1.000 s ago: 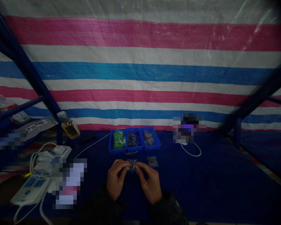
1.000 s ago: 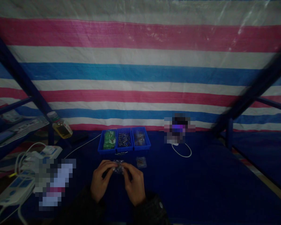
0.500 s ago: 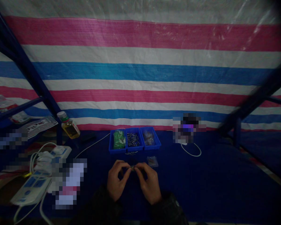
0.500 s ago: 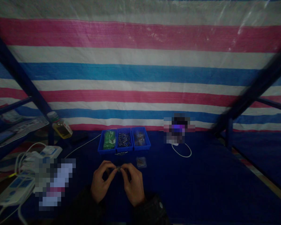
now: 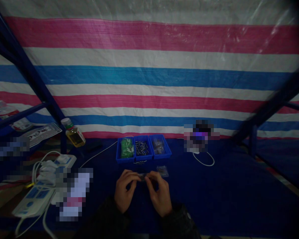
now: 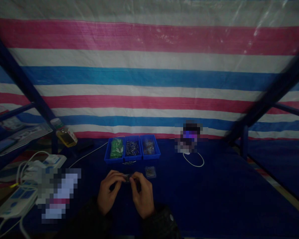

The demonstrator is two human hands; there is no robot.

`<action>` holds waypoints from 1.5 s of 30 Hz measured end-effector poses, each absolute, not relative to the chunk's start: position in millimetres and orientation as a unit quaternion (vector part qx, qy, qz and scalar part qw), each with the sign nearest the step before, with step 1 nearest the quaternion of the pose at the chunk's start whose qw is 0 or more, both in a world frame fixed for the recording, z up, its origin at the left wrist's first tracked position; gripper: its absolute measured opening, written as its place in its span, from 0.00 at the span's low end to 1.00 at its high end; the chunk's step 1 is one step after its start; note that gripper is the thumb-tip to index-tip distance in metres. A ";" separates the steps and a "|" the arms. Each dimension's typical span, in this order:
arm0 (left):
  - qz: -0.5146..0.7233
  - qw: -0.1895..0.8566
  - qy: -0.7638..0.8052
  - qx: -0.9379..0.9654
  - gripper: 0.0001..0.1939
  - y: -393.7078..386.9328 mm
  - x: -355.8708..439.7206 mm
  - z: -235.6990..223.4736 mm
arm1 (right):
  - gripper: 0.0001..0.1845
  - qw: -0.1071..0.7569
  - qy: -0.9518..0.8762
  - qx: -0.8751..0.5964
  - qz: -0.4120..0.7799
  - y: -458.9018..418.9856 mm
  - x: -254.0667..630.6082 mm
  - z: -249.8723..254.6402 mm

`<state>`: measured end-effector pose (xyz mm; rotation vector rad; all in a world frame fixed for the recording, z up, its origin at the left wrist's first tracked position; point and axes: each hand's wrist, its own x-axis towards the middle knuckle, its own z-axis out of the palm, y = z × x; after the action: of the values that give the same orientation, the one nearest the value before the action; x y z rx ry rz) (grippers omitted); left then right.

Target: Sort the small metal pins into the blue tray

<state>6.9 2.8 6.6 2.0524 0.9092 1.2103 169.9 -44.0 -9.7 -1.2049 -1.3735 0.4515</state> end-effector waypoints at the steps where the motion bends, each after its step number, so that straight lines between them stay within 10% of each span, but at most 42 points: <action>1: 0.452 0.290 0.336 0.774 0.13 3.4 6.6 6.3 | 0.06 0.584 -0.596 -0.516 0.194 -44.3 169.9 -8.3; 45: 0.436 0.304 0.371 0.761 0.09 -1.3 8.9 12.7 | 0.04 0.588 -0.580 -0.508 0.245 -43.7 171.3 -15.0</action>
<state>8.9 -1.3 12.7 2.0166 0.9815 1.1555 171.3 -43.7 -15.0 -1.1830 -1.3517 0.5718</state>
